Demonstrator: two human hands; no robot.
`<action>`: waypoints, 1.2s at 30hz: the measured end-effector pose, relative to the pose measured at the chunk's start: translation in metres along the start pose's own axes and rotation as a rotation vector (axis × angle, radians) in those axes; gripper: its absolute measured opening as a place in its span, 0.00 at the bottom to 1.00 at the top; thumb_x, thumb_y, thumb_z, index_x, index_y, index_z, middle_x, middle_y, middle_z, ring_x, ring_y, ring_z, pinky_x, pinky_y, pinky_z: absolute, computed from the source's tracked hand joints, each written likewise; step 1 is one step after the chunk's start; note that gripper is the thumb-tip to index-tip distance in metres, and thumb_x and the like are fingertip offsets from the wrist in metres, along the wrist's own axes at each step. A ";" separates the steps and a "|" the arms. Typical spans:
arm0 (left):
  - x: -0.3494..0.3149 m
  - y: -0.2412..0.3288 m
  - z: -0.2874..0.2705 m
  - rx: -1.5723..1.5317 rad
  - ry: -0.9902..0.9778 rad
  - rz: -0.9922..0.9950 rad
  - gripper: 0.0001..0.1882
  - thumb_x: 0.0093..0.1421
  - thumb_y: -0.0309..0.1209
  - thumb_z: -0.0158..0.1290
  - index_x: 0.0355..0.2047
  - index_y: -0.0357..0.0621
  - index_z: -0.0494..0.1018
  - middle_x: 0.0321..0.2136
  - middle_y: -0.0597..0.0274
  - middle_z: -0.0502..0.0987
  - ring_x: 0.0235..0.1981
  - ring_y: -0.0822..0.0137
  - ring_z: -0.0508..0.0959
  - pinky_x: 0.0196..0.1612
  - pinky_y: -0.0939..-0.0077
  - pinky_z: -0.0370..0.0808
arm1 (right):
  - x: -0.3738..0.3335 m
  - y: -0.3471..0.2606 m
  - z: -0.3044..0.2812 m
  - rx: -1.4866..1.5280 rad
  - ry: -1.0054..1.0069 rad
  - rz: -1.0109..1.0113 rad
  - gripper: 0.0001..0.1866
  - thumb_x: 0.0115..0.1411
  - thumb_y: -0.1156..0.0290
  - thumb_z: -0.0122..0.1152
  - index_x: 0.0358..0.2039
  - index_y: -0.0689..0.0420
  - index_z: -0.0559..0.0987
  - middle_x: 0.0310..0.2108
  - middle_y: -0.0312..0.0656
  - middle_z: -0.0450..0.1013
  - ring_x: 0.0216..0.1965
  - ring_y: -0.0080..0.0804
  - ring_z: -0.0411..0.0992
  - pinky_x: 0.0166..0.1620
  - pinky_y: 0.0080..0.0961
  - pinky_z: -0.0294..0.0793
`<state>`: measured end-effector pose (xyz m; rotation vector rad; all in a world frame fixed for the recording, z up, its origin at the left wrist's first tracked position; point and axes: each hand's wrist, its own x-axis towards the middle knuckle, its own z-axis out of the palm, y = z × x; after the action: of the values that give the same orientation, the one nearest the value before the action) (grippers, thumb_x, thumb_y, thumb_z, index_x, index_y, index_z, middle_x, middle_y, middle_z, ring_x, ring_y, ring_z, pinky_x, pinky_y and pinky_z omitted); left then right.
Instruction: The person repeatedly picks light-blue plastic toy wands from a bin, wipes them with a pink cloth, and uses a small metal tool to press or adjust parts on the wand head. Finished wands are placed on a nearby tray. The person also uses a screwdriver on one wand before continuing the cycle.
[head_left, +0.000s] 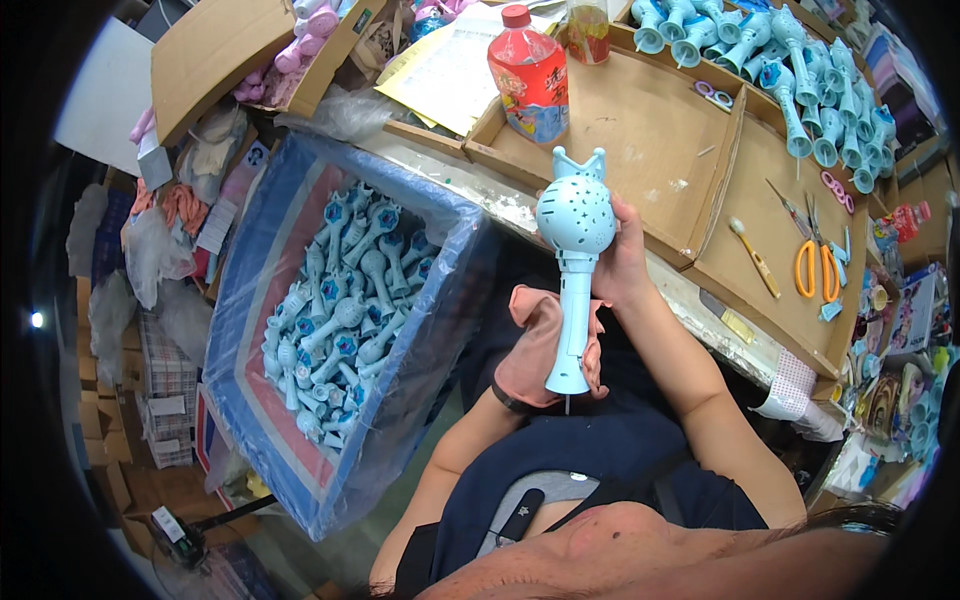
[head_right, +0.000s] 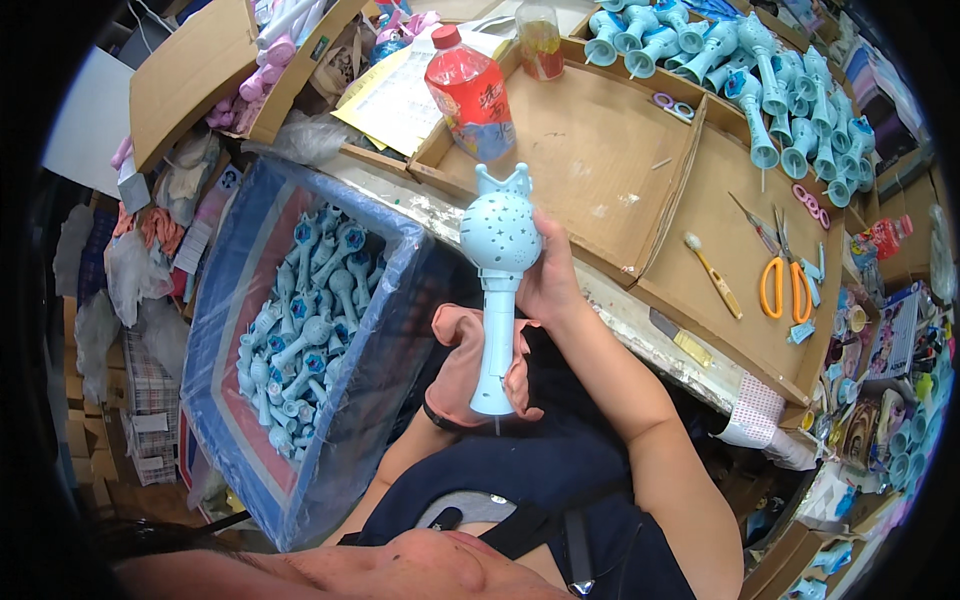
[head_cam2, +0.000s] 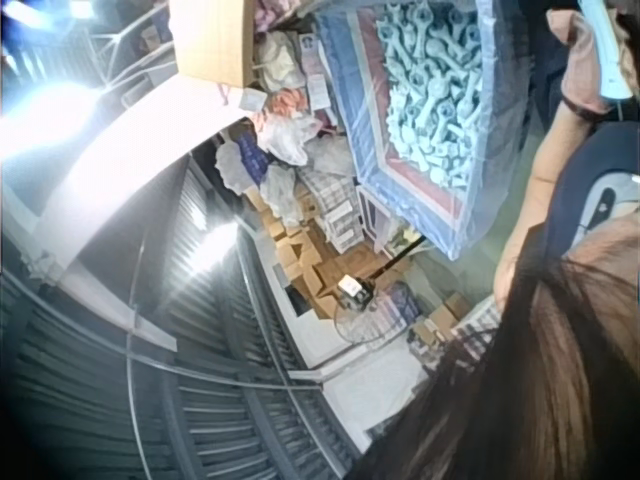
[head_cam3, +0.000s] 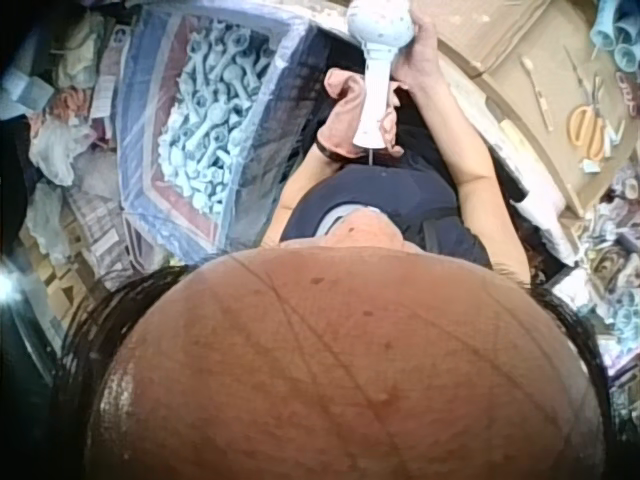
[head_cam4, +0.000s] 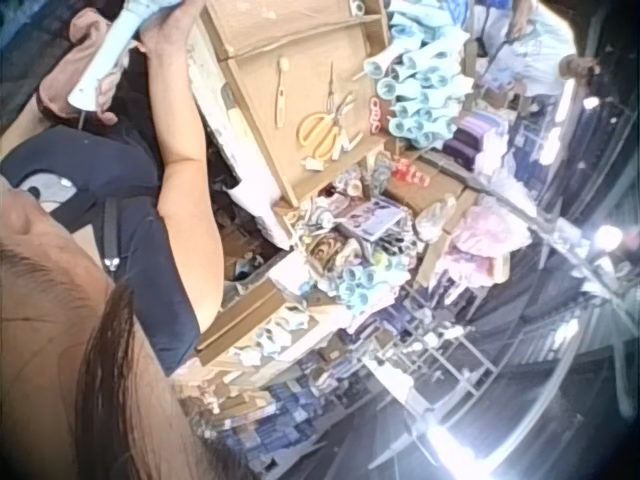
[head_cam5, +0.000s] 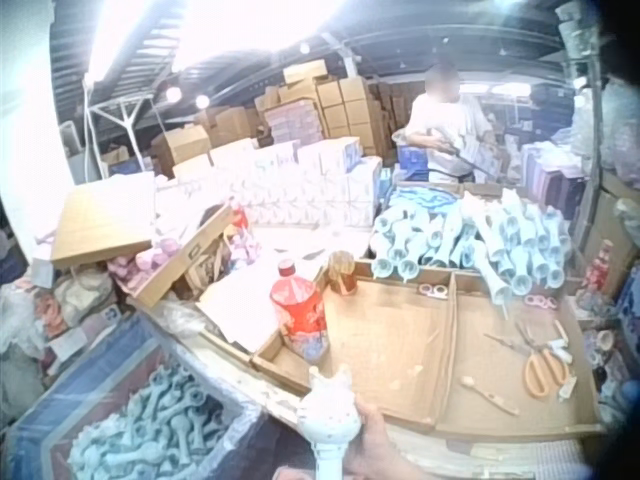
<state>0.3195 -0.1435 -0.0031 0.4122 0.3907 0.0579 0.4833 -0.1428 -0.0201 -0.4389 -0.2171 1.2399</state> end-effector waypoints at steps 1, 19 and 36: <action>0.002 0.000 -0.001 0.034 0.068 0.049 0.25 0.68 0.54 0.42 0.42 0.43 0.67 0.17 0.59 0.72 0.17 0.58 0.75 0.25 0.60 0.74 | -0.001 0.000 0.002 0.007 0.008 0.008 0.34 0.65 0.44 0.46 0.59 0.60 0.66 0.51 0.51 0.73 0.49 0.43 0.75 0.51 0.42 0.77; 0.008 0.003 -0.024 0.495 0.236 0.262 0.18 0.67 0.46 0.47 0.39 0.41 0.67 0.22 0.61 0.74 0.21 0.65 0.77 0.24 0.72 0.76 | -0.036 0.008 0.004 -0.282 0.024 0.187 0.23 0.67 0.56 0.57 0.51 0.62 0.68 0.41 0.44 0.75 0.43 0.29 0.75 0.45 0.27 0.76; -0.001 0.044 -0.023 -0.317 0.055 0.553 0.32 0.66 0.53 0.45 0.59 0.40 0.65 0.41 0.49 0.79 0.46 0.56 0.78 0.57 0.61 0.72 | -0.084 0.021 0.026 -1.419 -0.249 0.307 0.35 0.59 0.54 0.66 0.48 0.71 0.61 0.36 0.63 0.75 0.32 0.54 0.79 0.35 0.38 0.79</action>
<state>0.3107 -0.0947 -0.0046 0.1945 0.3055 0.6627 0.4280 -0.2112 0.0001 -1.5685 -1.3092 1.2749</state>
